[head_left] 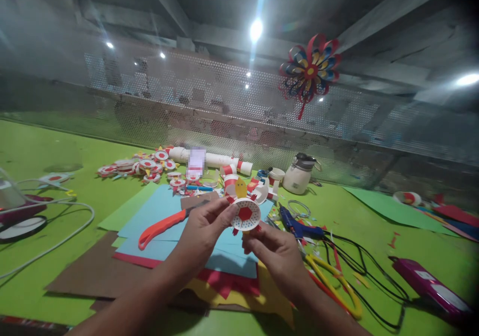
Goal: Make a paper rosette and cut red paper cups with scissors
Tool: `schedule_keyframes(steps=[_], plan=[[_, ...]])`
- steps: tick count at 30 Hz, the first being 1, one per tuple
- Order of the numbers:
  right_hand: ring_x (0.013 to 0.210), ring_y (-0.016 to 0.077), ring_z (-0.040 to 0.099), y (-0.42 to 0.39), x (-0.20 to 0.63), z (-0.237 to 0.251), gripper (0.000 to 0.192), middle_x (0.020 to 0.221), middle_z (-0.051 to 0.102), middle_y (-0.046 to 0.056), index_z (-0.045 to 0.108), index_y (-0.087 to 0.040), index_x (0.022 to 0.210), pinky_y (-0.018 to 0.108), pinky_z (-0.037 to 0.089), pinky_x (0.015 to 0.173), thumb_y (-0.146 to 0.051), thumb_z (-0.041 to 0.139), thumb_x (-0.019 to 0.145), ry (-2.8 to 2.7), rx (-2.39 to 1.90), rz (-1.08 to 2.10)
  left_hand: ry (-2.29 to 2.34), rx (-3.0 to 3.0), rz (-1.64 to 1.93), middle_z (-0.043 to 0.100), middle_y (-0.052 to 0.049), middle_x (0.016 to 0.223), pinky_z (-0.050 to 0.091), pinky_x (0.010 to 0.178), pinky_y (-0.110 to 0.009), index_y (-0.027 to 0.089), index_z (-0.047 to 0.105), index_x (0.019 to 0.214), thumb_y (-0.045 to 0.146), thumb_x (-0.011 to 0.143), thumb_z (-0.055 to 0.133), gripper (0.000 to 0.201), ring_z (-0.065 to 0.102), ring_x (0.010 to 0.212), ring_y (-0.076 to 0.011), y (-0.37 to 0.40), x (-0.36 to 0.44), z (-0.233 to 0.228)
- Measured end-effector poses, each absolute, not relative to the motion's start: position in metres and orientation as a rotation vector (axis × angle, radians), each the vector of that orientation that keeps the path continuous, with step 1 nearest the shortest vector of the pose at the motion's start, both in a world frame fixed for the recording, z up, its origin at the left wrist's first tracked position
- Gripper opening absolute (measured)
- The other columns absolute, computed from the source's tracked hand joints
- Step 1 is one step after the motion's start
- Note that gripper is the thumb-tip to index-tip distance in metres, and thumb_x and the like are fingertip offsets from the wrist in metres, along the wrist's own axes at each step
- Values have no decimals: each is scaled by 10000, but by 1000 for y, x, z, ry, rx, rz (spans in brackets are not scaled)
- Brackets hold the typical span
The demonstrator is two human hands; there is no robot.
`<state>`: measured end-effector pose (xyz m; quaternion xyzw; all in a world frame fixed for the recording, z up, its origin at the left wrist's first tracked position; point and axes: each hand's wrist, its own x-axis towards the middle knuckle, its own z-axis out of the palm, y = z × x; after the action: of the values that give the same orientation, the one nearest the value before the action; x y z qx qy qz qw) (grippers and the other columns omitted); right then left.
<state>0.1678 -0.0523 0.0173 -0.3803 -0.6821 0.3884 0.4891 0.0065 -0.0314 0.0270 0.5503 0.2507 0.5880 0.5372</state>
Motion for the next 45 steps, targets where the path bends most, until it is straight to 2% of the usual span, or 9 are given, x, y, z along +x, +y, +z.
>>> schedule_keyframes(steps=[5,10,14,23,27,30,36,40,45], plan=[[638,130,551,-50,168,16,106,693,604,12,682,-172,781,240,464,616,-222,591,801,-1622,-887,986,583,1314,1359,674,-68,947,450,764,-279,163,679,1030,315,833,580,268,563,827,-161,-33,8,27],[642,130,544,-52,168,16,113,673,588,10,659,-162,733,240,451,624,-218,590,802,-1644,-912,969,616,1297,1376,671,-70,938,455,781,-287,149,689,980,326,819,594,257,569,849,-174,-32,7,28],[623,125,532,-53,168,17,167,652,581,10,624,-156,661,232,435,605,-240,595,803,-1675,-949,935,624,1298,1391,655,-52,876,445,705,-252,157,692,935,320,824,589,222,551,790,-149,-31,6,28],[655,131,534,-52,170,16,121,696,589,12,671,-167,771,238,440,628,-250,593,813,-1653,-900,962,583,1269,1363,654,-62,848,457,714,-286,154,690,977,334,821,586,260,547,743,-151,-29,11,22],[640,128,534,-53,170,15,158,668,587,13,650,-156,700,234,436,616,-260,600,809,-1670,-931,940,610,1301,1371,645,-59,841,453,688,-266,147,690,971,327,827,581,255,540,744,-145,-30,9,25],[627,128,540,-53,169,16,167,652,589,11,637,-154,660,232,444,609,-245,605,796,-1683,-944,910,637,1313,1384,656,-63,867,460,706,-269,150,694,971,340,819,589,265,557,778,-160,-31,7,28],[648,135,559,-52,167,19,97,683,608,10,674,-170,764,236,464,628,-226,601,792,-1651,-913,956,649,1381,1347,676,-74,906,454,780,-295,150,692,989,339,823,581,275,573,860,-192,-33,6,30],[641,135,547,-52,167,18,118,667,598,11,666,-163,742,233,450,610,-259,615,789,-1630,-930,974,647,1367,1350,670,-82,924,458,777,-304,144,681,1010,337,820,585,288,570,863,-195,-33,6,30],[611,129,539,-52,167,15,210,636,595,12,638,-153,657,232,437,590,-322,633,781,-1623,-967,988,634,1295,1380,672,-62,890,460,694,-256,148,679,992,322,812,603,262,566,773,-151,-29,6,27]])
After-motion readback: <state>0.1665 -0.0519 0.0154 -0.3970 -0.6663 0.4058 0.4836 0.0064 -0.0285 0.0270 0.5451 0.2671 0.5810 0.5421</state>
